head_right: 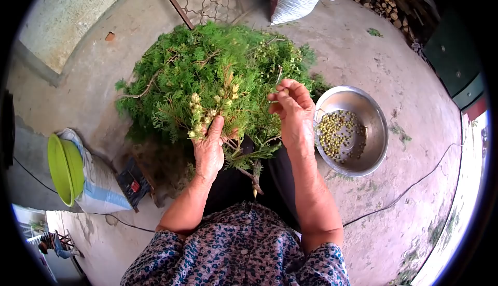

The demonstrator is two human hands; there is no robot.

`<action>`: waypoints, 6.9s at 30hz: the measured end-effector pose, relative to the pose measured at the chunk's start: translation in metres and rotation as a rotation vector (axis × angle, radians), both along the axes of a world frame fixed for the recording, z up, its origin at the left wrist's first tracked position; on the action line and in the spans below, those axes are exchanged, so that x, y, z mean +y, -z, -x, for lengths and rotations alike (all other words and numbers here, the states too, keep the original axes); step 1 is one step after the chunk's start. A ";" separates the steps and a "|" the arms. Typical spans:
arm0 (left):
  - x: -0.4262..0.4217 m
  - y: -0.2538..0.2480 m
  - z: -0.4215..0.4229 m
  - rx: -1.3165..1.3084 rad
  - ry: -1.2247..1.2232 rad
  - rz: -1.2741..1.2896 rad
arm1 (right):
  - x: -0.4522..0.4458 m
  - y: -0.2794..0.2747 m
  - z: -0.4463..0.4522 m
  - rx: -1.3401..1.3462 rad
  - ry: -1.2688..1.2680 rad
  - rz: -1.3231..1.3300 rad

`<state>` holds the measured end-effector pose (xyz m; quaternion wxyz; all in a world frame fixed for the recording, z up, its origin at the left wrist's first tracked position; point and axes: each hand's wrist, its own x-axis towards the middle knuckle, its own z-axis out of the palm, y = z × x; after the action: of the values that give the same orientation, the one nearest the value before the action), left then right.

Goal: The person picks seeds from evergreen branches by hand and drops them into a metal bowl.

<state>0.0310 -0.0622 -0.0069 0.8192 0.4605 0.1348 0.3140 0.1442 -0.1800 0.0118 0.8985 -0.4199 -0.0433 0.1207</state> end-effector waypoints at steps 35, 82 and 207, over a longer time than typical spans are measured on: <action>0.001 0.007 -0.015 0.060 -0.048 -0.427 | 0.015 -0.005 0.050 0.133 -0.293 0.008; -0.007 0.000 -0.006 0.079 0.069 0.097 | -0.018 -0.013 0.004 -0.109 0.166 0.030; -0.010 0.000 0.008 0.033 -0.077 -0.259 | -0.229 0.179 -0.066 -0.066 0.703 0.923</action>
<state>0.0230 -0.0725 -0.0073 0.7380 0.5618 0.1240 0.3526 0.2098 -0.4092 -0.1673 0.6068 -0.7607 0.1279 -0.1916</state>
